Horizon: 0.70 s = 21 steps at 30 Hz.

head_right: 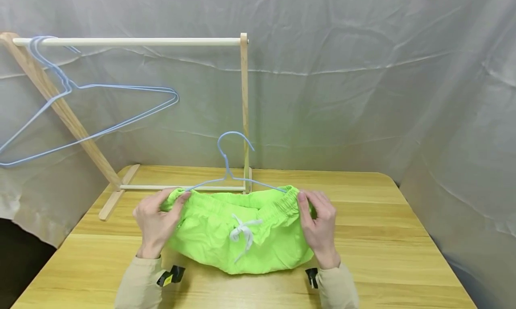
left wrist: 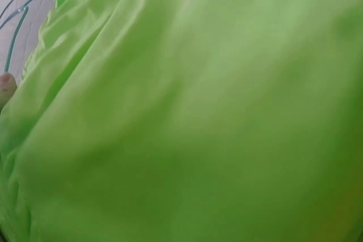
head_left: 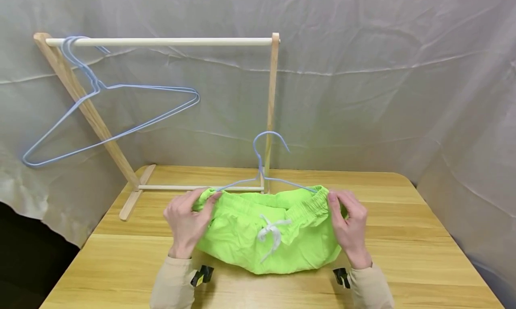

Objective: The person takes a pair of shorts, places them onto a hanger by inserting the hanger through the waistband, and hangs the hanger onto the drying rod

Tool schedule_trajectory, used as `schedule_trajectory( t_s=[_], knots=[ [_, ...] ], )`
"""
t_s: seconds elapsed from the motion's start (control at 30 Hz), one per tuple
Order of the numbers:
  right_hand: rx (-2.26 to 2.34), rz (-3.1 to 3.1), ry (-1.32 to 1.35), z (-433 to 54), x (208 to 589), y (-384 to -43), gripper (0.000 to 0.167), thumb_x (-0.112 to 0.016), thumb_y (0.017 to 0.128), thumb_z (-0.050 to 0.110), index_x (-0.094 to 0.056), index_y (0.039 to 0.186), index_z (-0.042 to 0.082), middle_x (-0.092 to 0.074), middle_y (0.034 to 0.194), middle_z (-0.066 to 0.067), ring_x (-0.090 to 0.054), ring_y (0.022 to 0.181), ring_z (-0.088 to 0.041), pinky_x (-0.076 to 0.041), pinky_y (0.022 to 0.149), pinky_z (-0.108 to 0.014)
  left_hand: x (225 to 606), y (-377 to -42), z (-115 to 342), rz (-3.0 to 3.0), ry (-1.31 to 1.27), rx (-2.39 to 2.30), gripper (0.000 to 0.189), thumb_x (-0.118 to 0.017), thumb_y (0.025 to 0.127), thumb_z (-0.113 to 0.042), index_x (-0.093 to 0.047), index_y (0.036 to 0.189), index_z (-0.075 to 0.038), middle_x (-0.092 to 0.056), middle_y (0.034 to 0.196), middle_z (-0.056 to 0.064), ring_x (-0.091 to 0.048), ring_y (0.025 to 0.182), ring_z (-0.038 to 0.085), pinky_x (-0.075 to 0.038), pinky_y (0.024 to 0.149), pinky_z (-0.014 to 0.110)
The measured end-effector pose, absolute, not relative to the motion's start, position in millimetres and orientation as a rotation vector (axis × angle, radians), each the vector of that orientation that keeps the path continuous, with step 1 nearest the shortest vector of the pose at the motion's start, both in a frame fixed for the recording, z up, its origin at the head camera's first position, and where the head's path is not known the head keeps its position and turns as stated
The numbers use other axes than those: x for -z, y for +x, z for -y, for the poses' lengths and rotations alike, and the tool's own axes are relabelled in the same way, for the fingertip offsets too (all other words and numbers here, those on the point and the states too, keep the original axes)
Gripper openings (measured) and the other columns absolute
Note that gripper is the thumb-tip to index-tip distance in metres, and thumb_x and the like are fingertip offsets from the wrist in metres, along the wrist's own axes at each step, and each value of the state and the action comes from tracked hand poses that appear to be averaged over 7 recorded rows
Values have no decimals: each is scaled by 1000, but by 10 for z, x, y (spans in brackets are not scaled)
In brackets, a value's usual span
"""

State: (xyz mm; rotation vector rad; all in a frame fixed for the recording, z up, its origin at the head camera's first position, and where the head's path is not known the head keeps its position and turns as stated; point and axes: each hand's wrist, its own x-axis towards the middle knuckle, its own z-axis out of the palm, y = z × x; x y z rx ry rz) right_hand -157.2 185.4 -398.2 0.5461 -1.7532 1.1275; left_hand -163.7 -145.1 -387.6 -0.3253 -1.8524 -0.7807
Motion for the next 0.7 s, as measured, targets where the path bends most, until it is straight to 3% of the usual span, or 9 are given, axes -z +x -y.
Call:
schedule_trajectory(
  t_s=[0.17,0.37,0.7],
  knots=[
    [-1110,1764,525,-1791,3951,-1559,20,-58,86,-14,-70,102,-14,-68,90,-31,-60,101,6,-46,92,-11,3841,-1606,1458,1837,-260,787,61,-57,95,-61,-74,79,-4,-73,69,15,-59,54,27,-37,65,25],
    [-1141,1769,533,-1752,3921,-1562,25,-51,89,-16,-66,109,-14,-67,100,-34,-59,110,5,-46,100,-14,3804,-1574,1486,1825,-211,853,61,-59,92,-60,-73,83,-2,-70,69,17,-53,65,28,-27,80,21],
    [-1213,1844,537,-1656,3797,-1680,24,-51,96,-10,-67,113,-10,-69,109,-29,-61,111,2,-45,101,-15,3654,-1489,1572,1785,-118,892,58,-62,90,-58,-73,85,-1,-72,77,21,-48,75,32,-16,97,27]
  ],
)
